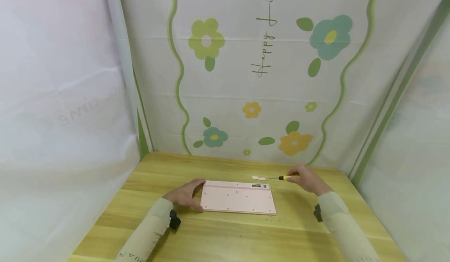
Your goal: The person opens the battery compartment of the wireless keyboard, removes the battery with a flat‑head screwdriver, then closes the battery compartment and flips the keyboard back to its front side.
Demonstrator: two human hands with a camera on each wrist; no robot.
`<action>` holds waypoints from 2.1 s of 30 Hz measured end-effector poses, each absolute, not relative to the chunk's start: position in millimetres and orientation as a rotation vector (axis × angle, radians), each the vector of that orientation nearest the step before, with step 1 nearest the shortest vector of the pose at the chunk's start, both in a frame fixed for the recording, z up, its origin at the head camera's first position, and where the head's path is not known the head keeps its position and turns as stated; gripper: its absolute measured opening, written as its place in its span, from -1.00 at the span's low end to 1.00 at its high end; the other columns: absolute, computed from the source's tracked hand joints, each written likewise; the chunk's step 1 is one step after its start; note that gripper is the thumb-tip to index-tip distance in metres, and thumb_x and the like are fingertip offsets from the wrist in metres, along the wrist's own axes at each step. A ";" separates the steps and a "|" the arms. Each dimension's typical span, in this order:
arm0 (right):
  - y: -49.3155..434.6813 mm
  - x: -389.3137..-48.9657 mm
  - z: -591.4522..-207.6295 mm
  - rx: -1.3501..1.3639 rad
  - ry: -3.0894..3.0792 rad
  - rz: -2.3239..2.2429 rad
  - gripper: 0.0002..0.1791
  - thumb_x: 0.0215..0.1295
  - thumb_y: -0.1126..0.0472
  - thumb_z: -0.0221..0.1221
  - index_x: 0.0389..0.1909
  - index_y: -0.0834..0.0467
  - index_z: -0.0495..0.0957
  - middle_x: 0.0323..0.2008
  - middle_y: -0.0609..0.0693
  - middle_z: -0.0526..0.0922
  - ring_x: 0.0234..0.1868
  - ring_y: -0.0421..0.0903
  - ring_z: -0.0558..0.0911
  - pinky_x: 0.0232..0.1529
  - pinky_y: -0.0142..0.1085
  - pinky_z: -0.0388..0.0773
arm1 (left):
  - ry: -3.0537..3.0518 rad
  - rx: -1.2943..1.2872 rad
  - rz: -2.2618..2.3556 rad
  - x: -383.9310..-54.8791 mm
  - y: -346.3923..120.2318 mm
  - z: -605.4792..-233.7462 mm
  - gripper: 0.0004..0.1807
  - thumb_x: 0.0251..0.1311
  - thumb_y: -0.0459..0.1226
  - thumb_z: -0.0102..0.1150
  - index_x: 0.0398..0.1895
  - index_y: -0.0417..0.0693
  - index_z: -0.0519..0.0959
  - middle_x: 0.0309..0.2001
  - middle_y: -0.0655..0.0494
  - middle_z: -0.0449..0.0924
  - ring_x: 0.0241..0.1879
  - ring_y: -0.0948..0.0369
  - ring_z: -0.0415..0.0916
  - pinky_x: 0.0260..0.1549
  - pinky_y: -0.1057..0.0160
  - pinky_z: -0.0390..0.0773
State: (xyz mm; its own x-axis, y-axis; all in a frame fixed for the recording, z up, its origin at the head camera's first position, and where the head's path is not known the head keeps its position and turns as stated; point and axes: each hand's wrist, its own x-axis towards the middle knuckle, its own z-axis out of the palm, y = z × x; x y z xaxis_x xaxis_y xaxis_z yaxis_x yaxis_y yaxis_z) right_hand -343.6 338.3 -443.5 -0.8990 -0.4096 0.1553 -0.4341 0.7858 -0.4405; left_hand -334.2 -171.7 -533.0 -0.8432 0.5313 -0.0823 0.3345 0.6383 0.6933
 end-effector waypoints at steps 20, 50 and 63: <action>366.8 -319.8 -508.6 0.283 -2.762 0.746 -0.78 0.33 0.29 0.40 -0.15 0.39 0.72 -0.12 0.34 0.78 -0.05 0.33 0.74 0.03 0.20 0.69 | 2.575 0.675 1.007 -330.1 -171.2 -530.6 0.33 -0.11 0.01 0.72 0.69 -0.12 0.09 0.66 -0.19 0.09 0.65 -0.24 0.04 0.54 -0.37 0.16; 352.2 -319.5 -525.4 0.065 -2.850 0.790 -0.71 0.23 0.18 0.46 -0.26 0.38 0.73 -0.30 0.24 0.80 -0.32 0.08 0.76 -0.24 -0.02 0.76 | 2.574 0.676 1.022 -330.7 -174.9 -529.2 0.33 -0.11 0.00 0.72 0.69 -0.13 0.09 0.66 -0.22 0.09 0.64 -0.25 0.04 0.55 -0.37 0.15; 322.5 -339.5 -487.2 0.554 -2.909 0.752 -0.62 0.29 0.25 0.45 0.01 0.42 0.69 -0.10 0.27 0.78 -0.12 0.08 0.74 -0.07 -0.04 0.74 | 2.577 0.678 1.023 -331.2 -175.4 -525.4 0.32 -0.10 -0.03 0.71 0.68 -0.17 0.09 0.65 -0.23 0.10 0.64 -0.26 0.05 0.56 -0.36 0.14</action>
